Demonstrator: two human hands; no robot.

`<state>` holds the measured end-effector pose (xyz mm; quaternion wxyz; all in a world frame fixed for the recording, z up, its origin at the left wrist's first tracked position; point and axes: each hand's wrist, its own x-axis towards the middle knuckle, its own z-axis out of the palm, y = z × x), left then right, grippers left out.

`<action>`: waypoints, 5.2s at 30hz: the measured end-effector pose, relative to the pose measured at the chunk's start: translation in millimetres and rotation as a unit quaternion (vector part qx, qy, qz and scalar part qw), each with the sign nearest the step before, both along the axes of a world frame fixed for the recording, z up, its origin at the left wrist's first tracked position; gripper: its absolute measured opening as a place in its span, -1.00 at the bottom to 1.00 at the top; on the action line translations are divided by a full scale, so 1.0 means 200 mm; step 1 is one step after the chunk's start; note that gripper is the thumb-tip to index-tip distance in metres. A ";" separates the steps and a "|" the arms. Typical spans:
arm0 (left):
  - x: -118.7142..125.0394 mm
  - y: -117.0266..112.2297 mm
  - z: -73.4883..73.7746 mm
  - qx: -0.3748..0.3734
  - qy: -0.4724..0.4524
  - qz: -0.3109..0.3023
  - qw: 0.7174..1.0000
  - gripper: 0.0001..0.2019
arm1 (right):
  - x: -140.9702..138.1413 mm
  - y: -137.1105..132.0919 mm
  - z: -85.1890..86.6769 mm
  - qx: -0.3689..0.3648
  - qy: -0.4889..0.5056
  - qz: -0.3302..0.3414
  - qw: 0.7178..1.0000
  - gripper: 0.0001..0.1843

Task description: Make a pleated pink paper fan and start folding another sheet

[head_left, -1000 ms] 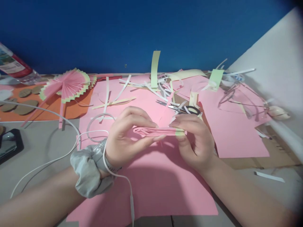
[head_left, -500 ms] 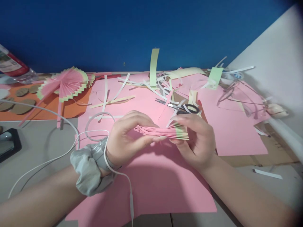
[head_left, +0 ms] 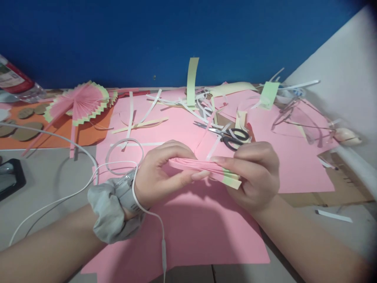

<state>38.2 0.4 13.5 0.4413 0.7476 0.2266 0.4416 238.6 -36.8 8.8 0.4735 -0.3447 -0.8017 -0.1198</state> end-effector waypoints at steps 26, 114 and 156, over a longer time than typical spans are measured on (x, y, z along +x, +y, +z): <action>0.05 -0.01 -0.02 -0.290 -0.047 0.013 0.956 -0.67 | -0.03 0.02 -0.05 -0.294 0.169 0.063 0.939 -0.57; 0.01 -0.05 0.01 -0.056 0.052 0.117 0.990 -0.86 | -0.03 0.02 -0.05 -0.232 0.222 0.027 0.947 -0.87; 0.01 0.05 0.00 -0.424 0.082 -0.139 0.891 -0.60 | -0.04 0.01 -0.08 -0.251 0.067 0.044 0.965 -0.05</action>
